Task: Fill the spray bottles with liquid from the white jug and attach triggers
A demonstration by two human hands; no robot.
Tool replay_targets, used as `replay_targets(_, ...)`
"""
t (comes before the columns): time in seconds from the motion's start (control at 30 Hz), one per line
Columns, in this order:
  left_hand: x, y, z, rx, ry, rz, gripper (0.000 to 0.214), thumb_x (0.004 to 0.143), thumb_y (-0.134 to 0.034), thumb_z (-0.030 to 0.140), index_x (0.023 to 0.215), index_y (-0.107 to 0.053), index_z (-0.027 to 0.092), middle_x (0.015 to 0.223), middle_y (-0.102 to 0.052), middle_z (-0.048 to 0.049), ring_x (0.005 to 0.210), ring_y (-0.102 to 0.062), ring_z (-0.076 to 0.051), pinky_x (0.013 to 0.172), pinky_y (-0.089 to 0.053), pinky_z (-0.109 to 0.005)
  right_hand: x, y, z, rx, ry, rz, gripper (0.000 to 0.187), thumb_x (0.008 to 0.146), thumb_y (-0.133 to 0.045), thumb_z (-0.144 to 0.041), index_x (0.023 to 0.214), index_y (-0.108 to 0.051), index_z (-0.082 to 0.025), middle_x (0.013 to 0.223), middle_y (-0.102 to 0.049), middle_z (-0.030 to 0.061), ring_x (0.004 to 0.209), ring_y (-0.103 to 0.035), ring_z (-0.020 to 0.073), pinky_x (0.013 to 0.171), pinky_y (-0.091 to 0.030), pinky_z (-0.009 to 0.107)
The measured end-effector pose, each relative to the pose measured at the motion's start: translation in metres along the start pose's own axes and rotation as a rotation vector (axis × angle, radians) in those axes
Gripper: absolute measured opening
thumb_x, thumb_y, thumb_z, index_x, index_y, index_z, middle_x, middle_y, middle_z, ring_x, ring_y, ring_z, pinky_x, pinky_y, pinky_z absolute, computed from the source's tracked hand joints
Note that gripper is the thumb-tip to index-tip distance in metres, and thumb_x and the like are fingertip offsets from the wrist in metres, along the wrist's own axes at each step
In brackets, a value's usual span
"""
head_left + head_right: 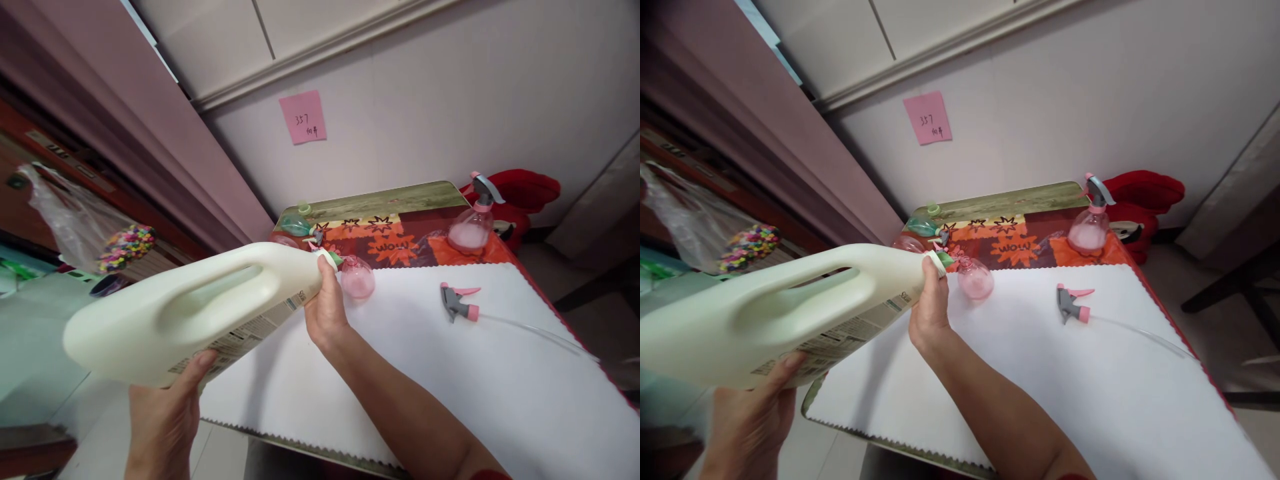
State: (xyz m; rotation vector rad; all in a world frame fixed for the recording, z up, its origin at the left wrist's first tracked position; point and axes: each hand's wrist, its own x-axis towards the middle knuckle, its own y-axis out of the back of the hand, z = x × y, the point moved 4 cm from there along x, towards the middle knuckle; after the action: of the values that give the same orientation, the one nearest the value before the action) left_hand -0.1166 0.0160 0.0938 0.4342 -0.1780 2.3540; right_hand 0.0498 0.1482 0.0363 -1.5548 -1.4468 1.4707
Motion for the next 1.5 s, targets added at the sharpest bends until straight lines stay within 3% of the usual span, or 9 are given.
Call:
replay_targets(0.23,0.0001,-0.0009,0.002,0.004,0.019,-0.004,0.065,0.048,-0.095,0.024,0.109,-0.074,0.02,0.117,-0.075,-0.0058,0.105,-0.07,-0.021,0.09,-0.058,-0.025,-0.0003,0.0005,-0.0003,0.023,-0.003,0.001,0.045,0.082,-0.067,-0.047,0.117,-0.066,-0.018,0.111,-0.078,0.0067,0.101,-0.073,0.0226,0.084,-0.059,0.033)
replay_targets(0.47,-0.0005,0.0003,0.0006,0.02,0.018,0.012,0.067,0.046,-0.096,0.025,0.109,-0.075,0.019,0.115,-0.076,-0.0068,0.105,-0.07,-0.023,0.095,-0.057,-0.03,-0.0005,-0.0004,0.0,0.023,-0.014,0.005,0.046,0.083,-0.067,-0.047,0.119,-0.065,-0.018,0.112,-0.078,0.0059,0.102,-0.072,0.022,0.088,-0.058,0.033)
replay_targets(0.73,-0.001,0.001,0.0017,0.006,0.017,0.005,0.065,0.049,-0.095,0.023,0.111,-0.075,0.02,0.113,-0.076,-0.0061,0.102,-0.071,-0.022,0.092,-0.058,-0.028,0.0004,-0.0003,0.0001,0.028,-0.006,-0.007,0.046,0.083,-0.067,-0.047,0.118,-0.065,-0.019,0.11,-0.078,0.0054,0.101,-0.073,0.0215,0.086,-0.058,0.033)
replay_targets(1.0,-0.0022,0.0027,0.0005,0.035,0.02,0.023,0.066,0.048,-0.095,0.025,0.111,-0.075,0.021,0.109,-0.077,-0.0054,0.102,-0.072,-0.024,0.096,-0.058,-0.035,0.0001,0.0009,0.0006,0.034,-0.026,0.008,0.046,0.082,-0.068,-0.048,0.117,-0.066,-0.019,0.112,-0.078,0.0061,0.101,-0.073,0.0225,0.084,-0.059,0.033)
replay_targets(1.37,-0.0007,-0.0006,0.0017,0.02,0.019,0.013,0.065,0.048,-0.095,0.024,0.11,-0.075,0.02,0.11,-0.077,-0.0054,0.099,-0.072,-0.021,0.091,-0.058,-0.027,-0.0001,0.0007,-0.0006,0.03,-0.03,0.008,0.046,0.082,-0.068,-0.048,0.118,-0.066,-0.019,0.111,-0.078,0.0051,0.101,-0.072,0.0218,0.085,-0.059,0.033)
replay_targets(1.5,-0.0005,-0.0018,0.0024,0.008,0.012,0.01,0.066,0.048,-0.095,0.025,0.11,-0.075,0.021,0.111,-0.077,-0.0055,0.101,-0.072,-0.022,0.094,-0.058,-0.029,-0.0005,0.0001,-0.0014,0.032,-0.026,0.011,0.045,0.082,-0.068,-0.048,0.117,-0.066,-0.019,0.111,-0.078,0.006,0.1,-0.073,0.0225,0.082,-0.06,0.033)
